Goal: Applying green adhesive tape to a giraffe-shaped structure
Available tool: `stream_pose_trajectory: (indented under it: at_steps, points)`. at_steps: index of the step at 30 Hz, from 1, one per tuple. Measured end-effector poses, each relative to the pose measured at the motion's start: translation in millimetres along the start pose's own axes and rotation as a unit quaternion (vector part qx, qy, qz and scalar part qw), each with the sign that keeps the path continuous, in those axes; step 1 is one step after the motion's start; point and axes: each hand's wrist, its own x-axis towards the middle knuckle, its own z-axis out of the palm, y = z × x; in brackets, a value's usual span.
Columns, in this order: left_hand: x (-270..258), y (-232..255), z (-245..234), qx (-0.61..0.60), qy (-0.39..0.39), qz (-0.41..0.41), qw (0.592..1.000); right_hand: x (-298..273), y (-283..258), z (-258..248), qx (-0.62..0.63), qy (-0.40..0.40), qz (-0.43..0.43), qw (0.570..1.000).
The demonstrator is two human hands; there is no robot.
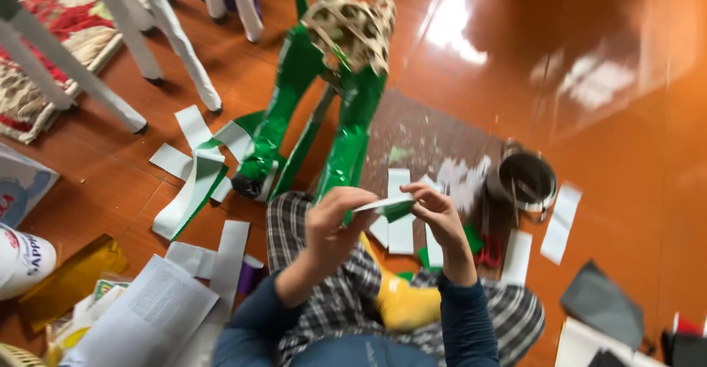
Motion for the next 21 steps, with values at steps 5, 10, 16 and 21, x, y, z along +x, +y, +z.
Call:
stream_pose_trajectory:
  at_steps: [5,10,16,21]
  points:
    - [55.4,-29.2,-74.7,0.081,0.018,-0.017,0.996,73.5,-57.1,33.1,0.044,0.037,-0.041,0.997]
    - [132.0,-102.6,-118.1,0.117,0.011,-0.096,0.988,165.0,-96.6,79.6,-0.087,0.133,-0.061,0.985]
    - [173.8,-156.6,-131.9,0.134,-0.082,-0.054,0.986,233.3,-72.3,84.0,0.031,0.151,-0.005,0.988]
    - [189.2,-181.1,-133.0,0.131,-0.127,-0.107,0.977,249.3,-50.3,71.9,0.015,0.214,-0.039,0.976]
